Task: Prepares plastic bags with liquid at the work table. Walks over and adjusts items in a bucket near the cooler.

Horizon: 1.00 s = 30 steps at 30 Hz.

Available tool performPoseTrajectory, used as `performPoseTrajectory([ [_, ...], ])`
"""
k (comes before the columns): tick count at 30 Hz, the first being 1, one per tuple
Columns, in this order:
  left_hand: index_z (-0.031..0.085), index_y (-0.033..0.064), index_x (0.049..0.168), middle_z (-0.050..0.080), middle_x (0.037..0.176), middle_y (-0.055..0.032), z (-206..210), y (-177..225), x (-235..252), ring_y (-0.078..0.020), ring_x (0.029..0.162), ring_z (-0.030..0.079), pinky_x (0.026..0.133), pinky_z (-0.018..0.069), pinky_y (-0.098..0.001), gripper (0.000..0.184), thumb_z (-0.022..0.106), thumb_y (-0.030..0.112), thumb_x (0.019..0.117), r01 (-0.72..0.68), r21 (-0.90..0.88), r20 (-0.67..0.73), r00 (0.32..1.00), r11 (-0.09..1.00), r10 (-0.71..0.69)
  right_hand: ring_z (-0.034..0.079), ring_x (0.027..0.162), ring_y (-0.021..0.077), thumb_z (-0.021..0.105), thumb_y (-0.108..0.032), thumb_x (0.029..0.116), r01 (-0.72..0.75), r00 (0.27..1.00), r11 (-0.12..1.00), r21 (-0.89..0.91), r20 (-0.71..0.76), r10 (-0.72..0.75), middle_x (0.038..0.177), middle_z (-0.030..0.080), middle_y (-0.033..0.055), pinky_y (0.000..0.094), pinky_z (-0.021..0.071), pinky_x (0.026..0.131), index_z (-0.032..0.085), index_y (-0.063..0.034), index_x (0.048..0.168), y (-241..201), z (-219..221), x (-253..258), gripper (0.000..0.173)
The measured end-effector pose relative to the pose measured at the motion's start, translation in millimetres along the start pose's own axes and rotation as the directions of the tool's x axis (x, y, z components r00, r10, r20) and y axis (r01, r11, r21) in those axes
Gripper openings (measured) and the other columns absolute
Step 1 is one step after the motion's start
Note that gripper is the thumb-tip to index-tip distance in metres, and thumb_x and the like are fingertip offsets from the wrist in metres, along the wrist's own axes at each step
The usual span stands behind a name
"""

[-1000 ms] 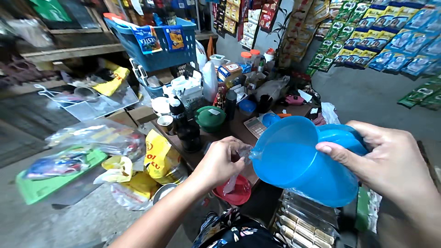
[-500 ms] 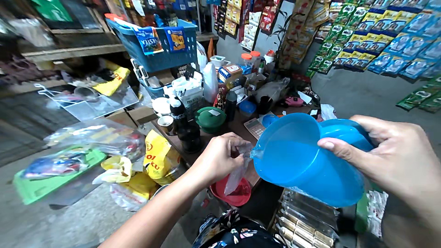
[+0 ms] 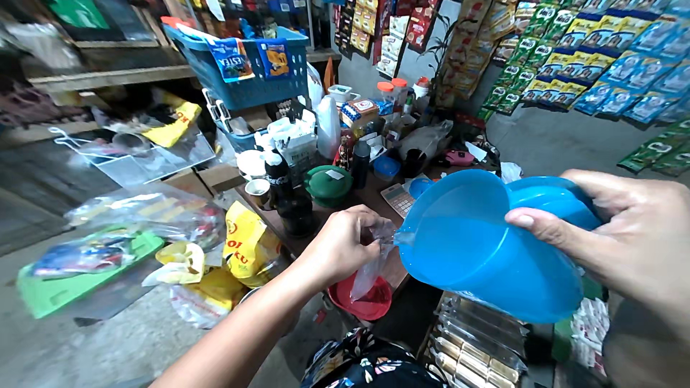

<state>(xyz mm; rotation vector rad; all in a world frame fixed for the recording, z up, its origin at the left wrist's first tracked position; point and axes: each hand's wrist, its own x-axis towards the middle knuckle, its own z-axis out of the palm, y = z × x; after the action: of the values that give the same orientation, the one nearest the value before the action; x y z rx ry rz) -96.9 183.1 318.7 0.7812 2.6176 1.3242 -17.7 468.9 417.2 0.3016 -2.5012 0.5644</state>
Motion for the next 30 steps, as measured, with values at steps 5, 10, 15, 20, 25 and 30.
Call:
performPoseTrajectory([
  [5, 0.074, 0.0079, 0.096, 0.07, 0.092, -0.0007, -3.1, 12.5, -5.0, -0.0053, 0.08, 0.063, 0.074, 0.0534, -0.0294, 0.005, 0.073, 0.009, 0.0916, 0.094, 0.033, 0.022, 0.995, 0.995, -0.095, 0.056, 0.057, -0.0055, 0.067, -0.075, 0.0795, 0.003, 1.0, 0.999, -0.037, 0.028, -0.002, 0.067, 0.06, -0.0147, 0.0179, 0.0441, 0.047, 0.07, -0.0242, 0.092, -6.9, -4.9, 2.3, 0.053],
  [10, 0.076, 0.0096, 0.104, 0.069, 0.107, -0.0002, -2.5, 7.8, -5.5, -0.0045, 0.082, 0.063, 0.074, 0.0543, -0.0263, 0.016, 0.073, 0.005, 0.0894, 0.042, 0.008, 0.016, 0.999, 0.999, -0.042, 0.056, 0.055, -0.0055, 0.067, -0.077, 0.079, 0.009, 0.999, 0.999, -0.053, 0.035, -0.007, 0.065, 0.059, -0.0151, 0.0181, 0.0427, 0.046, 0.067, -0.0256, 0.088, -10.8, -7.0, 2.6, 0.052],
  [15, 0.078, 0.0169, 0.106, 0.069, 0.11, 0.0039, 2.3, -3.2, -4.9, -0.0022, 0.088, 0.065, 0.077, 0.056, -0.0241, 0.02, 0.074, 0.008, 0.0884, 0.025, -0.015, 0.0, 1.0, 1.0, -0.025, 0.058, 0.058, -0.0042, 0.066, -0.077, 0.0793, 0.005, 0.999, 0.998, -0.057, 0.053, -0.002, 0.067, 0.061, -0.0151, 0.0204, 0.045, 0.047, 0.07, -0.0279, 0.093, -12.5, -7.6, 2.9, 0.051],
  [20, 0.077, 0.0169, 0.106, 0.069, 0.111, 0.0046, 2.1, -2.7, -6.5, -0.0027, 0.09, 0.065, 0.079, 0.0556, -0.0254, 0.019, 0.075, 0.009, 0.0889, 0.047, -0.014, 0.009, 0.999, 0.999, -0.047, 0.059, 0.058, -0.0024, 0.066, -0.077, 0.0794, 0.004, 0.998, 0.998, -0.071, 0.065, 0.0, 0.068, 0.063, -0.0136, 0.0219, 0.0466, 0.048, 0.072, -0.0265, 0.095, -13.6, -8.1, 2.2, 0.053],
  [25, 0.078, 0.0182, 0.108, 0.07, 0.111, 0.0048, 2.3, -5.0, -7.0, -0.0023, 0.089, 0.066, 0.077, 0.0562, -0.0247, 0.022, 0.074, 0.008, 0.0889, 0.029, -0.013, 0.01, 1.0, 0.999, -0.029, 0.061, 0.06, -0.0023, 0.071, -0.071, 0.0792, -0.031, 0.995, 0.999, -0.036, 0.091, 0.034, 0.071, 0.065, -0.0115, 0.0199, 0.0494, 0.049, 0.071, -0.0235, 0.095, -16.7, -9.6, 1.7, 0.05],
  [30, 0.077, 0.0168, 0.109, 0.069, 0.111, 0.0038, 0.9, -3.3, -6.6, -0.0038, 0.089, 0.065, 0.078, 0.0557, -0.0267, 0.022, 0.075, 0.009, 0.0894, 0.052, -0.008, 0.017, 0.999, 0.999, -0.052, 0.063, 0.063, -0.0019, 0.069, -0.072, 0.0804, -0.019, 0.994, 0.998, -0.067, 0.107, 0.026, 0.074, 0.067, -0.0114, 0.0221, 0.0516, 0.051, 0.072, -0.0244, 0.099, -15.8, -9.4, 3.5, 0.051],
])
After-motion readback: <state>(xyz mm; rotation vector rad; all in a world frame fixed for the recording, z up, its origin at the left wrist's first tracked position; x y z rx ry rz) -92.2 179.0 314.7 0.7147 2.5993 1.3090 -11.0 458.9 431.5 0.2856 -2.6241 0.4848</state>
